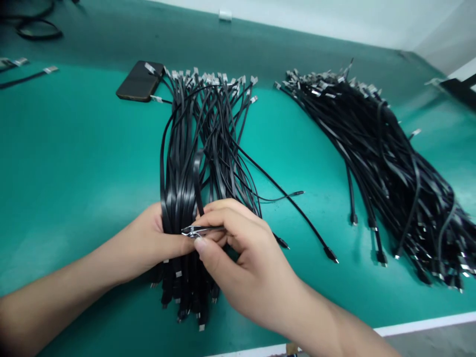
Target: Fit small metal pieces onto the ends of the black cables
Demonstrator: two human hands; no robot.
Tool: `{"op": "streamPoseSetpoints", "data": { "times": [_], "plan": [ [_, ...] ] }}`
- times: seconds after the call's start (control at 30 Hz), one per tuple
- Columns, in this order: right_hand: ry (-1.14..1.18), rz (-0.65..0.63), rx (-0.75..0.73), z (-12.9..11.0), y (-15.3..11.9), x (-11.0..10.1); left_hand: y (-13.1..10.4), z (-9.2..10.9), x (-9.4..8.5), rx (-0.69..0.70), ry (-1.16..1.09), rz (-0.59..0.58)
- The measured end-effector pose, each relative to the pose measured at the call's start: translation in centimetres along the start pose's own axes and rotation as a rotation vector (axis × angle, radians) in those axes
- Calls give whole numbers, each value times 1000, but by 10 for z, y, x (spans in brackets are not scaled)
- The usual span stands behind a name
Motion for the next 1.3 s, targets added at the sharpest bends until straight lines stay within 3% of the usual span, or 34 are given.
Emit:
{"op": "streamPoseSetpoints", "data": {
  "times": [0.13, 0.27, 0.53, 0.67, 0.8, 0.93, 1.07, 1.3],
  "plan": [
    [306, 39, 11, 8, 4, -4, -1, -4, -4, -6, -8, 20],
    [603, -15, 41, 18, 5, -4, 0, -7, 0, 7, -106, -54],
    [664, -34, 75, 19, 8, -5, -4, -13, -5, -34, -89, -11],
    [541, 17, 59, 18, 6, -6, -5, -11, -5, -32, -82, 37],
    [110, 151, 158, 13, -4, -17, -8, -8, -5, -103, -7, 150],
    [-249, 40, 262, 7, -9, -18, -9, -5, -3, -113, 5, 168],
    [-287, -37, 274, 8, -8, -13, -8, -5, -4, -116, 37, 176],
    [-297, -32, 250, 8, -7, -12, -8, -5, -4, -131, 39, 169]
  ]
}}
Point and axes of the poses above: each hand's wrist, its own y-axis towards the middle knuckle, its own x-axis out of the palm, z = x × y, the point moved 6 cm from there along y, towards the middle knuckle, and after that the axes turned 6 degrees about -z, right-handed, at the moved point
